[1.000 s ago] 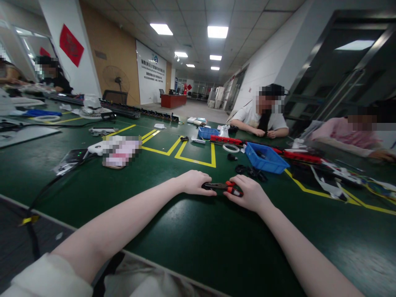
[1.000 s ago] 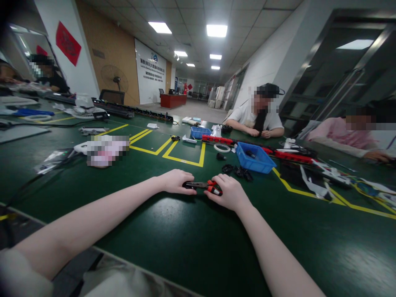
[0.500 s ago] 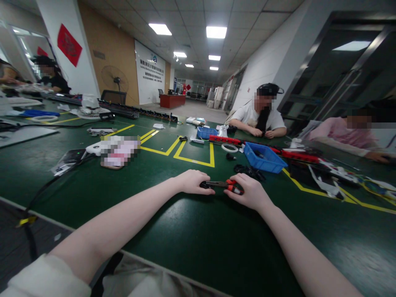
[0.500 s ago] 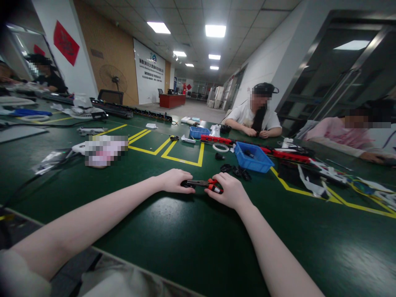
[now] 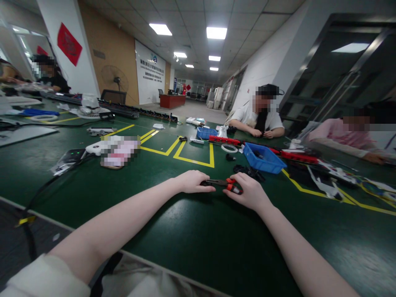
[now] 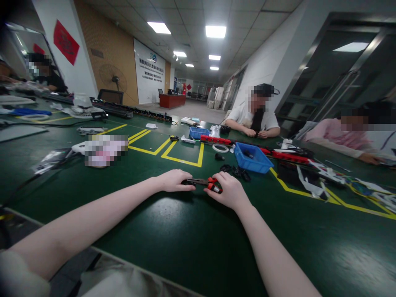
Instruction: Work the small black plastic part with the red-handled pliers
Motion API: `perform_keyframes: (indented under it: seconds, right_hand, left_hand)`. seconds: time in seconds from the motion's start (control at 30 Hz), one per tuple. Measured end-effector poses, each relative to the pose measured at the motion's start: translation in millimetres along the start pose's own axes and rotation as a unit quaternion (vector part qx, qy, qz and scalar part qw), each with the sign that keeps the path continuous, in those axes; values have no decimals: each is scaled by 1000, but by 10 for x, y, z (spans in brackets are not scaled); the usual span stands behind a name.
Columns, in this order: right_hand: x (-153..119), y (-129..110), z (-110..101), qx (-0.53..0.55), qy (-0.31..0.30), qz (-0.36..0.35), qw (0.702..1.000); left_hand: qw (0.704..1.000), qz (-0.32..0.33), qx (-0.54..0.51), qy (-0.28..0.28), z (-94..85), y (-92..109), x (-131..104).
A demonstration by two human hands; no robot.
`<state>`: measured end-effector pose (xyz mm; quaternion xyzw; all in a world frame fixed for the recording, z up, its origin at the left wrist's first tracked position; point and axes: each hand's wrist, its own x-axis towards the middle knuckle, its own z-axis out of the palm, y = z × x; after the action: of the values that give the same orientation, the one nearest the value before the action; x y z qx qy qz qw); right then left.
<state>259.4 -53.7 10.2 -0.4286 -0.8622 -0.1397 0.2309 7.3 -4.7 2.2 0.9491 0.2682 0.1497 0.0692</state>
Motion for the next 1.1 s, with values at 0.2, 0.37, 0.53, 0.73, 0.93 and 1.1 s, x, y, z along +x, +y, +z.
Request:
perform_keyframes:
  seconds: [0.2,0.37,0.53,0.73,0.93,1.1]
  right_hand:
    - [2,15,-17,-20,-2,-7,1000]
    - [-8,34,-35,-41,7,-20,999]
    - [0,25,-49,-55,16,-30,998]
    - [-3,33,-25,-58,30,-27,997]
    - [-29,71,-25,-44,43,-14,998]
    - [-18,45,8,-41,30,-22,998]
  left_hand:
    - [1000,14,1,3,-8,1,2]
    - [1000,14,5,2,-26,16,-4]
    - [1000,11,11,-3,-25,16,-6]
    - [1000,0,1,-4,-8,7,1]
    - [1000,4,-12,-4,-19,16,-2]
    - [1000,12,-1,-1,-17,6,-9]
